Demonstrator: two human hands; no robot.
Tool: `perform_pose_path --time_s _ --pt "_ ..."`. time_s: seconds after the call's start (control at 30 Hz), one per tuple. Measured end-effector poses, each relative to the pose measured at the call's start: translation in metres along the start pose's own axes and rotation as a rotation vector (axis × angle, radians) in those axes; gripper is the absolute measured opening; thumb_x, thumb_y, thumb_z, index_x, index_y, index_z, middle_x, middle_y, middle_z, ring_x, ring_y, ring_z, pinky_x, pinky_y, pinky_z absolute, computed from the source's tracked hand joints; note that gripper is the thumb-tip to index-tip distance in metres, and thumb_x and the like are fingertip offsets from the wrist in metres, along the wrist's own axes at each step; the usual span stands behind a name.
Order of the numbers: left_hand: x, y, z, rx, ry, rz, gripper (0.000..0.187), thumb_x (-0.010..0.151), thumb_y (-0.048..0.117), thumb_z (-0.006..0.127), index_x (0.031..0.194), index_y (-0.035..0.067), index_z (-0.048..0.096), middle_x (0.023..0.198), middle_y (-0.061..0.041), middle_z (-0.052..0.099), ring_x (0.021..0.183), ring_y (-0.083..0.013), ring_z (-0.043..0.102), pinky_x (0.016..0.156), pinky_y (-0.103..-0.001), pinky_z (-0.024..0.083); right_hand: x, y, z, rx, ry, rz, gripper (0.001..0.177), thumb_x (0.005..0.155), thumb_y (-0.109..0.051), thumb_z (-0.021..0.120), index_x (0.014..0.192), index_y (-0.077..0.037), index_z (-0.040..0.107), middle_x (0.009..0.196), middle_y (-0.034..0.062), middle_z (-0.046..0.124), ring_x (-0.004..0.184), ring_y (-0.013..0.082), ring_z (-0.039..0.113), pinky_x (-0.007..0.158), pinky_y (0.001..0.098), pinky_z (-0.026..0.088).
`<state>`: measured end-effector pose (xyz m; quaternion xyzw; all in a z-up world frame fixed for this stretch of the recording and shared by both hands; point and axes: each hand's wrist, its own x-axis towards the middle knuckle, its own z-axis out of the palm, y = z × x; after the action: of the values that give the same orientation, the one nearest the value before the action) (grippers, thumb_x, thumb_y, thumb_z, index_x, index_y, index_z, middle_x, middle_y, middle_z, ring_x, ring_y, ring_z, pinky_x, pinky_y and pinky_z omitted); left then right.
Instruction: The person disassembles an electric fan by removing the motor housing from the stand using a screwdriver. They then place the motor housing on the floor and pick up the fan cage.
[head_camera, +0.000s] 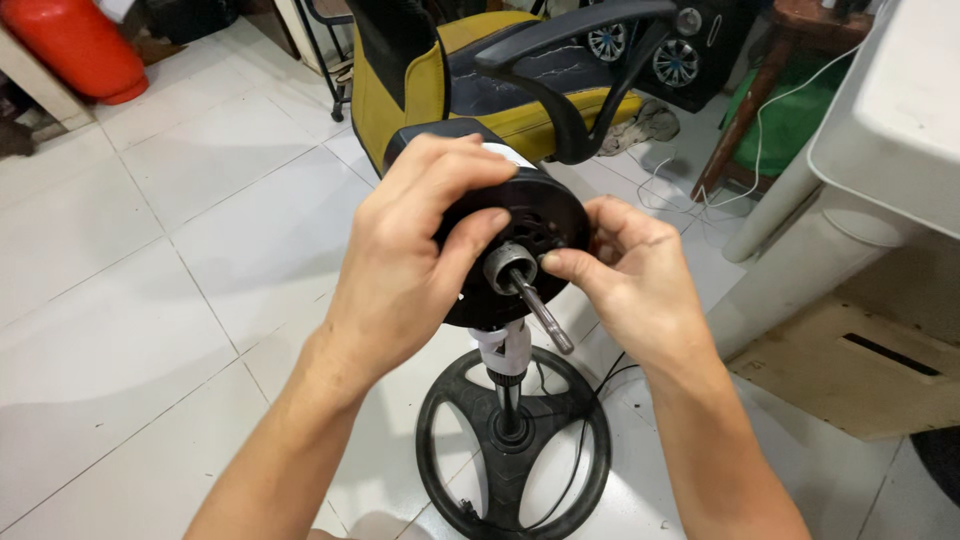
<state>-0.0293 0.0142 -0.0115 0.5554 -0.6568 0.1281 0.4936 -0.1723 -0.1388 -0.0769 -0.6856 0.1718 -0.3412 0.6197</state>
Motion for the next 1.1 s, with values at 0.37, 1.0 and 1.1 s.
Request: perform_pose_path --time_s 0.37,1.0,1.1 --pt "0.011 -0.009 -0.016 -0.005 -0.153 -0.063 0.032 0.088 0.006 0.081 0.118 0.006 0.068 0.107 -0.01 0.066 0.105 -0.0254 0.069 0.088 -0.034 0.057 -0.001 -0.01 -0.007 -0.085 -0.103 -0.042 0.029 0.084 0.003 0.076 0.111 0.001 0.067 0.095 0.0021 0.072 0.086 0.0086 0.067 0.08 0.0245 0.058" --pt "0.039 -0.014 -0.015 0.042 -0.441 -0.021 0.044 0.077 0.009 0.079 0.12 0.007 0.069 0.115 -0.013 0.056 0.111 -0.032 0.055 0.094 -0.039 0.05 -0.007 -0.017 0.0 -0.236 0.071 -0.084 0.034 0.078 -0.003 0.085 0.102 -0.001 0.06 0.083 0.002 0.068 0.072 0.0077 0.061 0.063 0.0235 0.052" --pt "0.047 -0.012 -0.013 0.012 -0.517 -0.073 0.042 0.081 0.015 0.079 0.121 0.009 0.069 0.124 -0.013 0.059 0.118 -0.032 0.055 0.096 -0.04 0.05 -0.003 -0.016 -0.002 -0.321 0.033 -0.166 0.034 0.078 -0.003 0.086 0.1 -0.001 0.061 0.084 0.0017 0.068 0.074 0.0079 0.064 0.067 0.024 0.054"
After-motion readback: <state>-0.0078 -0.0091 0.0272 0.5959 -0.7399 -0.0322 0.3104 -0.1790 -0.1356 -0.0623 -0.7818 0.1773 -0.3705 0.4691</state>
